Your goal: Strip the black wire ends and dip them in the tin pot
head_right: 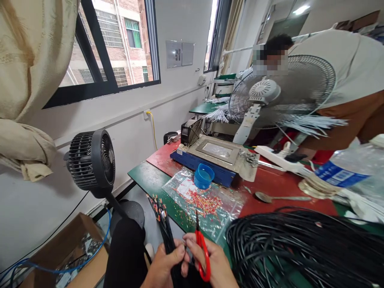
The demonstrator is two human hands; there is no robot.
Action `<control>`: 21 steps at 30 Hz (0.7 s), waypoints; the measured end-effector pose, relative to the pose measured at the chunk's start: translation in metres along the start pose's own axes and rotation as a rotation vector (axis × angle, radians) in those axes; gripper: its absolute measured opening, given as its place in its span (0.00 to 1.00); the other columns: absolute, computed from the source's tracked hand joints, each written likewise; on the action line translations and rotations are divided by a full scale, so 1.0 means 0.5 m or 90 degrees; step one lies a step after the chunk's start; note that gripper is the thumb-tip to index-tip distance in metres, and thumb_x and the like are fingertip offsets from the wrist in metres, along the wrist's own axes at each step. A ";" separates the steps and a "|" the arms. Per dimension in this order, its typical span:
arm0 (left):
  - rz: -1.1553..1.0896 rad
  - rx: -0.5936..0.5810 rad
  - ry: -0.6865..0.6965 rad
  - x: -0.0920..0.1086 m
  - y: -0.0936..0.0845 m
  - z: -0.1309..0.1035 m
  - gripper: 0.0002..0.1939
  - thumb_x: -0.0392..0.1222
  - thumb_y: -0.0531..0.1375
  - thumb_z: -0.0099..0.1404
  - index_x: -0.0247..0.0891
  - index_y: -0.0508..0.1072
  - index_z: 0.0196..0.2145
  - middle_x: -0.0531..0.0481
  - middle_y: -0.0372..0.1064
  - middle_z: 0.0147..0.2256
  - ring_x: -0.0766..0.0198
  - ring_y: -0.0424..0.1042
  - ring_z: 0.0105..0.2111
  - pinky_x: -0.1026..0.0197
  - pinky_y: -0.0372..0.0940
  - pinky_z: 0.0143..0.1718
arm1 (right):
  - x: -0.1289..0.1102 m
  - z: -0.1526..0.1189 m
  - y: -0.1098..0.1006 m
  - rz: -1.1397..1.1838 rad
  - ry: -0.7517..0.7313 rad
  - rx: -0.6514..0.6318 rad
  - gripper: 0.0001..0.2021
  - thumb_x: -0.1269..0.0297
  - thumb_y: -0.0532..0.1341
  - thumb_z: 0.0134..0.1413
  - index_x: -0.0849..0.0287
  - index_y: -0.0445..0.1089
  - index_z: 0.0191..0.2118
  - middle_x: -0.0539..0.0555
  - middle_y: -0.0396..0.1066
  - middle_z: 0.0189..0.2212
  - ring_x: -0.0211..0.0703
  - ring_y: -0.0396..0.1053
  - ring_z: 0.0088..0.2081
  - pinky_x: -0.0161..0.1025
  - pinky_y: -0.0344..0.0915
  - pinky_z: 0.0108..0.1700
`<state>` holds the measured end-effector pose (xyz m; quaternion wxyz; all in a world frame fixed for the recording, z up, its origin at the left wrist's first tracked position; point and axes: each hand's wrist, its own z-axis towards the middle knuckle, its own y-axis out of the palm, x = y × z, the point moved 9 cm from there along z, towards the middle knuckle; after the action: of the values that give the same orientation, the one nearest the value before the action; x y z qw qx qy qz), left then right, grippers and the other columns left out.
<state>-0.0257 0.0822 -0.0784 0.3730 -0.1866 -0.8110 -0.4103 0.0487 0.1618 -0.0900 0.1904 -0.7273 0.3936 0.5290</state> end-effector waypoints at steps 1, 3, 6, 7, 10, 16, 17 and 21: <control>0.008 -0.010 0.007 0.001 0.002 0.000 0.19 0.52 0.65 0.46 0.31 0.71 0.18 0.53 0.62 0.12 0.72 0.59 0.14 0.64 0.52 0.22 | 0.003 0.001 0.006 0.011 0.004 -0.015 0.27 0.42 0.68 0.33 0.63 0.76 0.32 0.50 0.67 0.14 0.35 0.61 0.15 0.32 0.55 0.18; 0.018 -0.022 0.020 0.002 0.003 -0.001 0.18 0.52 0.64 0.48 0.31 0.72 0.18 0.53 0.62 0.11 0.71 0.60 0.14 0.64 0.53 0.23 | 0.009 0.003 0.016 0.020 0.005 -0.052 0.26 0.43 0.67 0.36 0.63 0.75 0.34 0.50 0.68 0.15 0.35 0.62 0.15 0.32 0.54 0.19; 0.010 -0.021 0.021 -0.005 -0.001 0.002 0.18 0.52 0.64 0.48 0.32 0.71 0.18 0.53 0.62 0.12 0.69 0.61 0.15 0.62 0.54 0.24 | 0.024 0.002 0.021 0.015 -0.001 -0.077 0.25 0.43 0.67 0.38 0.63 0.75 0.34 0.52 0.70 0.15 0.34 0.61 0.15 0.31 0.53 0.19; 0.004 -0.020 0.018 -0.008 -0.002 0.003 0.18 0.52 0.64 0.48 0.32 0.71 0.19 0.53 0.62 0.12 0.69 0.62 0.15 0.62 0.55 0.25 | 0.029 0.003 0.019 0.019 -0.006 -0.073 0.26 0.43 0.67 0.37 0.63 0.75 0.34 0.52 0.70 0.16 0.34 0.62 0.15 0.31 0.52 0.18; -0.017 -0.026 0.006 -0.011 0.000 0.004 0.18 0.53 0.64 0.48 0.33 0.70 0.19 0.53 0.62 0.11 0.67 0.64 0.16 0.61 0.56 0.26 | 0.044 0.005 0.007 0.033 -0.025 -0.047 0.26 0.45 0.68 0.36 0.63 0.75 0.35 0.52 0.71 0.17 0.35 0.63 0.16 0.31 0.53 0.19; -0.052 -0.098 -0.023 -0.011 0.022 -0.004 0.16 0.48 0.61 0.53 0.32 0.69 0.18 0.54 0.59 0.11 0.68 0.63 0.17 0.63 0.55 0.26 | 0.044 0.006 0.013 0.019 -0.025 -0.091 0.29 0.42 0.67 0.36 0.63 0.75 0.38 0.51 0.70 0.16 0.37 0.65 0.16 0.33 0.54 0.20; -0.047 -0.105 -0.033 -0.015 0.023 -0.005 0.16 0.48 0.60 0.54 0.32 0.69 0.18 0.54 0.59 0.11 0.69 0.62 0.16 0.63 0.55 0.26 | 0.039 0.004 0.016 0.020 -0.025 -0.098 0.28 0.42 0.67 0.37 0.63 0.75 0.37 0.51 0.69 0.16 0.37 0.65 0.16 0.33 0.54 0.20; -0.064 -0.076 -0.068 -0.032 0.011 -0.001 0.16 0.49 0.63 0.51 0.32 0.69 0.18 0.54 0.59 0.12 0.72 0.57 0.13 0.65 0.50 0.19 | 0.015 -0.005 0.016 0.021 -0.028 -0.075 0.23 0.44 0.65 0.41 0.63 0.75 0.32 0.50 0.68 0.15 0.34 0.62 0.16 0.31 0.55 0.20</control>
<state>-0.0117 0.0850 -0.0876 0.2966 -0.1895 -0.8119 -0.4658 0.0450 0.1520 -0.0950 0.1472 -0.7188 0.3697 0.5701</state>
